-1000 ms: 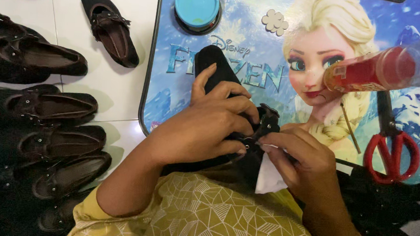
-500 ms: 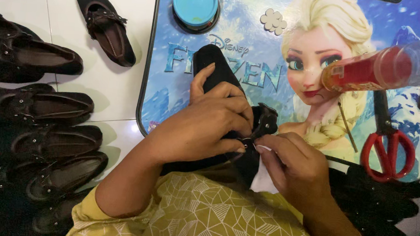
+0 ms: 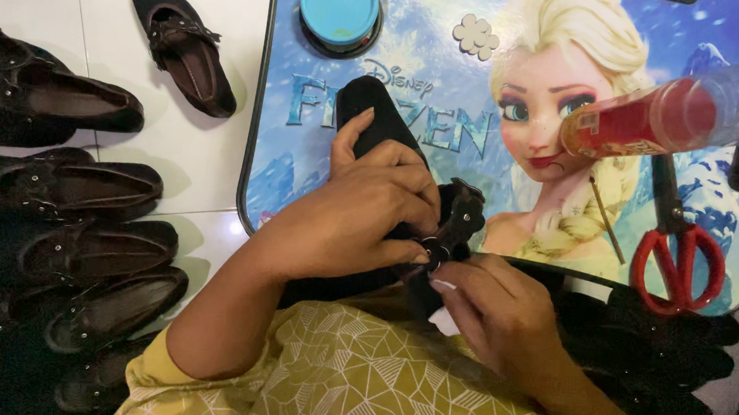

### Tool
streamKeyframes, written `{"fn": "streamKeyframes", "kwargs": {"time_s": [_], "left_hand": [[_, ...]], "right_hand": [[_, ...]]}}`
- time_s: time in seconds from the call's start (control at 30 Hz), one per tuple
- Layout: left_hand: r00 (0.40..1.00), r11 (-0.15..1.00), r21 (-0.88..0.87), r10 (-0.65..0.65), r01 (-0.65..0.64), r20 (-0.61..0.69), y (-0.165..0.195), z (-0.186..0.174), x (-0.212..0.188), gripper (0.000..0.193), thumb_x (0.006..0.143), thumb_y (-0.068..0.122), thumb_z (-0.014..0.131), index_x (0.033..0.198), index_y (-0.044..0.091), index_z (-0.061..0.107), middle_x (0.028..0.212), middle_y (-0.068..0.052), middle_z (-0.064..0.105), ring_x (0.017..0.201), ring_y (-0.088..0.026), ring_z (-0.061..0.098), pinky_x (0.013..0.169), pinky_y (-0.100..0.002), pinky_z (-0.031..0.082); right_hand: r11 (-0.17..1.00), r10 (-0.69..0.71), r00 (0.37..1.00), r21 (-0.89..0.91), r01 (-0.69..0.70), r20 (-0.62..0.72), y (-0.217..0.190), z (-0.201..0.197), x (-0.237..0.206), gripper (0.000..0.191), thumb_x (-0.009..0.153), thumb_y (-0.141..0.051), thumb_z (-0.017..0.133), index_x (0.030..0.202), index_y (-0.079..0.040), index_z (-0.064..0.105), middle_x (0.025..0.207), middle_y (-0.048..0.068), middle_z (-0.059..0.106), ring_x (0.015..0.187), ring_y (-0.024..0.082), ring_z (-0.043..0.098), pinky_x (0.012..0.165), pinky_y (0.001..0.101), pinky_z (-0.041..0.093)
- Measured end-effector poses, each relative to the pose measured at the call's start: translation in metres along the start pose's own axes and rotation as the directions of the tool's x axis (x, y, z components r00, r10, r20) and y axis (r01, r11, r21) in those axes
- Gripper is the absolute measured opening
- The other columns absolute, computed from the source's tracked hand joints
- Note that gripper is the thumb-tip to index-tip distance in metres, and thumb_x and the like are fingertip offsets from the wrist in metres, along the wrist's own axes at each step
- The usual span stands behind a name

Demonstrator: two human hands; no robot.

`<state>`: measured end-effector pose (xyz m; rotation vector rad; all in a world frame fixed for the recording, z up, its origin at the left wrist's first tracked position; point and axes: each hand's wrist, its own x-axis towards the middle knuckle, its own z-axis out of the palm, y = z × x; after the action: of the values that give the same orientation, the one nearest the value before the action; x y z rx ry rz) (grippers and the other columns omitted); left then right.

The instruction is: The person sits on the floor and cleans black Mary Jane shoes one at a time, wiping the straps, flower decoration and edges with a tissue, and using a thin stick to clean along the shoe edges. Finished shoes are placed with a large group of shoes on the floor.

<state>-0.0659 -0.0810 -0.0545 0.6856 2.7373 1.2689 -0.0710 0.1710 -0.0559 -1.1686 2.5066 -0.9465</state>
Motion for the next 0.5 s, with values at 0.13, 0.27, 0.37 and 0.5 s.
{"fn": "streamKeyframes", "kwargs": {"time_s": [0.13,0.27,0.37,0.5], "left_hand": [[1.000,1.000,0.015,-0.017,0.017,-0.016,-0.002,0.002,0.000,0.020,0.079,0.034,0.081,0.085,0.015,0.079,0.098,0.005,0.068,0.119,-0.017,0.055,0.116,-0.068,0.002],[0.998,0.998,0.029,-0.050,0.051,-0.031,-0.001,0.005,-0.001,0.020,0.089,0.035,0.075,0.085,0.015,0.079,0.096,0.007,0.068,0.118,-0.015,0.056,0.119,-0.067,0.002],[0.998,0.997,0.065,-0.037,0.041,-0.058,0.001,0.005,-0.006,0.025,0.088,0.039,0.079,0.083,0.015,0.077,0.096,0.006,0.067,0.121,-0.017,0.056,0.118,-0.067,0.002],[0.998,0.999,0.002,-0.039,0.039,-0.055,-0.002,0.004,-0.018,0.039,0.066,0.047,0.088,0.079,0.013,0.073,0.099,0.005,0.067,0.121,-0.018,0.056,0.117,-0.066,0.002]], "right_hand": [[0.975,0.017,0.998,0.220,-0.030,0.058,0.012,-0.009,-0.007,0.015,0.083,-0.004,0.076,0.097,-0.007,0.074,0.087,0.005,0.070,0.074,0.017,0.069,0.064,0.0282,0.053],[0.865,0.346,0.937,0.407,-0.294,-0.058,0.024,-0.016,-0.022,0.011,0.086,0.001,0.070,0.097,-0.002,0.071,0.094,0.007,0.071,0.083,0.014,0.067,0.074,0.0262,0.052],[0.769,0.504,0.853,0.519,-0.372,-0.136,0.031,-0.012,-0.030,0.009,0.091,0.001,0.071,0.100,0.001,0.070,0.094,0.005,0.067,0.087,0.010,0.061,0.078,0.0239,0.048],[0.741,0.575,0.785,0.553,-0.381,-0.231,0.039,-0.014,-0.040,0.010,0.094,0.001,0.070,0.104,0.000,0.068,0.097,0.004,0.068,0.087,0.008,0.060,0.079,0.0231,0.047]]}}
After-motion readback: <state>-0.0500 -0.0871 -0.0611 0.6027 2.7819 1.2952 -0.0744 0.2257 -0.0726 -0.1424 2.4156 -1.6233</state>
